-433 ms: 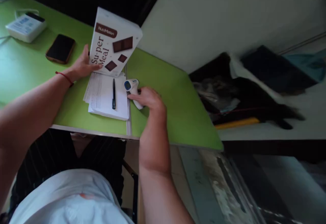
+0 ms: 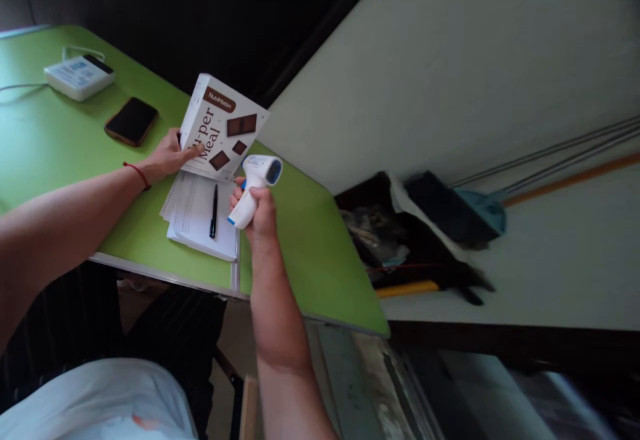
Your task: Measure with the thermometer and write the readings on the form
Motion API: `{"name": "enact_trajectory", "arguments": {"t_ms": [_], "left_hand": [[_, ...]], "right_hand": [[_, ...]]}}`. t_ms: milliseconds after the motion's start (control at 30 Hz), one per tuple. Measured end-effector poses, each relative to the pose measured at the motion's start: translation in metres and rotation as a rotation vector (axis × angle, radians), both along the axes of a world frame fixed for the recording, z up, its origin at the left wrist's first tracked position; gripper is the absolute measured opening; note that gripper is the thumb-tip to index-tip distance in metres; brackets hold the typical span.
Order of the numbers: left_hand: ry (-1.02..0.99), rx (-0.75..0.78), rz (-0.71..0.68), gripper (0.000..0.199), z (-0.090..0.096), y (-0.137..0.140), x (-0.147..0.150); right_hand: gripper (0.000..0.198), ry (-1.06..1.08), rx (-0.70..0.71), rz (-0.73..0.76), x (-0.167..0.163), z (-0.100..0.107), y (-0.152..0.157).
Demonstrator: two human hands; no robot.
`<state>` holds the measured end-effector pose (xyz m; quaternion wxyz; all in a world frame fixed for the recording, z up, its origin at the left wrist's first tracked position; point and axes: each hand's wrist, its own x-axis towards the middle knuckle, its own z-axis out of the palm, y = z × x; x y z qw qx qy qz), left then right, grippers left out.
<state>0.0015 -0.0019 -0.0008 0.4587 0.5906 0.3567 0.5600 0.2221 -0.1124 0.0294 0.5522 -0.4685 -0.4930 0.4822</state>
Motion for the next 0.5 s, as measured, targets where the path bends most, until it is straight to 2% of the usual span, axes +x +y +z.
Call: {"name": "enact_trajectory", "arguments": {"t_ms": [100, 333, 500], "left_hand": [[0.017, 0.006, 0.063, 0.07, 0.0, -0.006, 0.005], [-0.136, 0.018, -0.144, 0.071, 0.01, -0.02, 0.015], [-0.174, -0.01, -0.204, 0.069, 0.01, -0.021, 0.012]], "right_hand": [[0.045, 0.052, -0.008, 0.042, -0.022, -0.007, -0.005], [0.04, -0.02, -0.002, 0.011, -0.032, -0.017, -0.002], [0.039, 0.008, -0.034, 0.029, -0.036, -0.02, -0.001]]}}
